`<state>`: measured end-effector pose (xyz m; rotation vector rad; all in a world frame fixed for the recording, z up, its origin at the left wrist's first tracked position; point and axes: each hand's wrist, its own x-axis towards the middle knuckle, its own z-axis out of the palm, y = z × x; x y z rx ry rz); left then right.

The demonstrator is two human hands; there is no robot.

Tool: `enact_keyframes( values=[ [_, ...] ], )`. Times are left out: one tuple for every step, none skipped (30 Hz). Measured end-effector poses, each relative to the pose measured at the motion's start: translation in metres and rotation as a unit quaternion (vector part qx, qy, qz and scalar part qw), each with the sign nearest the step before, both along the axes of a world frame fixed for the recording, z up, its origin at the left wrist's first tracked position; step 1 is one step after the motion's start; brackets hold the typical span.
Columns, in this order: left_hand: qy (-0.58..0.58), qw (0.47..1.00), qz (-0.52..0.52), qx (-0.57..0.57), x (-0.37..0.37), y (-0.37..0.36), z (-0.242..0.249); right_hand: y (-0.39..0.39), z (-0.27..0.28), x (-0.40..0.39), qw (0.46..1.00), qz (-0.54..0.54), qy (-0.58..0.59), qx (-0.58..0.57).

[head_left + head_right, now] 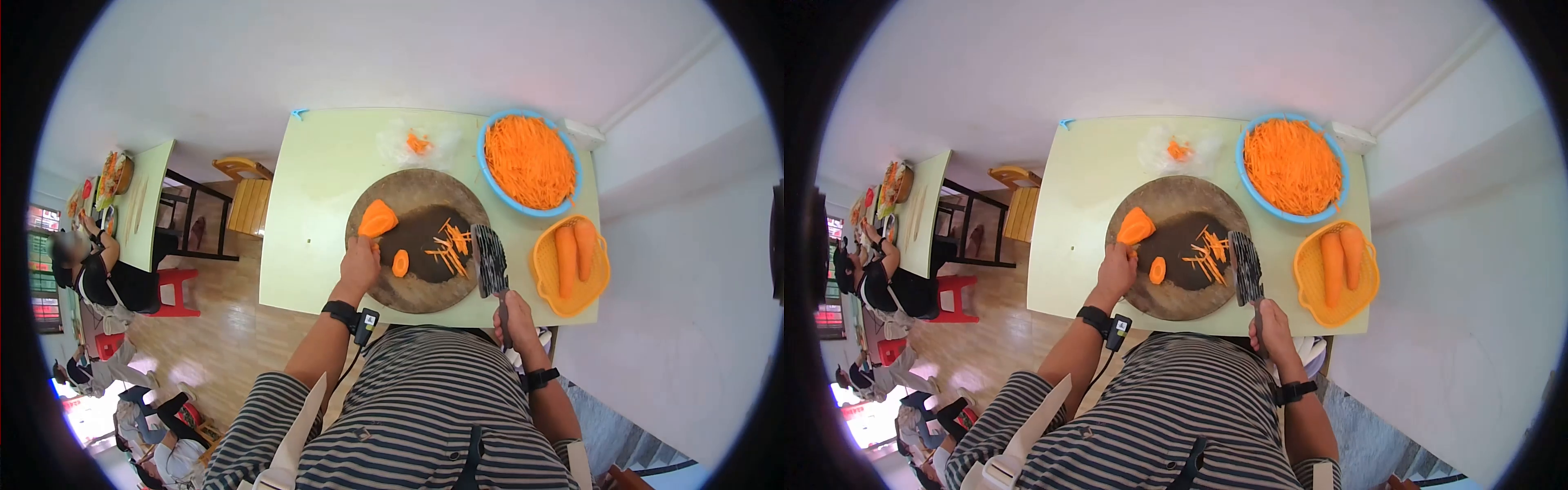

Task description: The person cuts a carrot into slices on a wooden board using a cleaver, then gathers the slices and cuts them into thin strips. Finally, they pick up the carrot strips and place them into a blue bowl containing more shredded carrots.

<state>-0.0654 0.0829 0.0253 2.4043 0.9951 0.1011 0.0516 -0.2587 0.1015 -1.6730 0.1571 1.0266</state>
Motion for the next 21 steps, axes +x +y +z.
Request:
enact_keyframes(
  values=[
    [0.002,1.0,-0.001,-0.003,0.001,0.0,0.0,0.0,-0.002,0.0,1.0,0.005,0.001,0.006],
    [0.012,1.0,-0.007,-0.003,0.002,0.0,-0.001,0.0,-0.005,-0.001,1.0,0.011,0.003,0.013],
    [0.022,1.0,-0.013,-0.002,0.003,0.001,0.0,0.0,-0.009,-0.003,1.0,0.01,0.004,0.01],
    [0.023,1.0,-0.014,-0.005,0.002,0.0,-0.001,0.0,-0.012,-0.004,1.0,0.014,0.005,0.012],
    [0.02,1.0,-0.007,-0.003,0.002,-0.001,-0.001,0.0,-0.015,-0.004,1.0,0.018,0.005,0.014],
    [0.017,1.0,-0.001,0.0,0.002,-0.001,-0.001,0.0,-0.014,-0.005,1.0,0.016,0.006,0.012],
    [0.018,1.0,-0.003,-0.001,0.001,0.0,-0.001,0.001,-0.013,-0.005,1.0,0.021,0.011,0.014],
    [-0.011,1.0,-0.019,0.004,0.0,0.001,-0.001,0.002,-0.012,-0.005,0.999,0.025,0.017,0.016],
    [-0.039,0.999,-0.034,0.009,-0.001,0.001,-0.001,0.003,-0.01,-0.005,0.999,0.024,0.018,0.015],
    [-0.039,0.999,-0.035,0.008,-0.002,0.001,-0.002,0.003,-0.008,-0.005,0.999,0.037,0.015,0.011],
    [-0.065,0.998,-0.02,-0.019,-0.003,0.0,-0.003,0.004,-0.006,-0.005,0.999,0.051,0.013,0.009],
    [-0.091,0.995,-0.006,-0.045,-0.004,-0.002,-0.001,0.005,-0.005,-0.006,0.999,0.049,0.013,0.008],
    [-0.09,0.995,-0.009,-0.046,-0.004,-0.004,0.0,0.006,-0.004,-0.006,0.996,0.084,0.01,-0.001],
    [-0.102,0.992,0.017,-0.069,-0.005,-0.006,0.002,0.007,-0.002,-0.006,0.993,0.119,0.007,-0.011],
    [-0.114,0.988,0.043,-0.092,-0.005,-0.01,0.008,0.01,0.002,-0.006,0.993,0.115,0.007,-0.012],
    [-0.115,0.988,0.039,-0.094,-0.004,-0.013,0.014,0.014,0.007,-0.005,0.989,0.148,0.02,-0.021],
    [-0.118,0.983,0.052,-0.129,-0.003,-0.018,0.021,0.019,0.011,-0.003,0.983,0.18,0.033,-0.03],
    [-0.119,0.977,0.064,-0.164,-0.002,-0.022,0.025,0.023,0.012,-0.002,0.983,0.177,0.032,-0.031],
    [-0.12,0.977,0.061,-0.165,-0.001,-0.026,0.024,0.027,0.013,-0.001,0.978,0.206,0.028,-0.036],
    [-0.134,0.972,0.054,-0.185,0.0,-0.03,0.022,0.028,0.014,0.002,0.971,0.236,0.023,-0.04],
    [-0.149,0.966,0.049,-0.204,0.002,-0.035,0.021,0.027,0.013,0.005,0.971,0.235,0.023,-0.042]
  ],
)
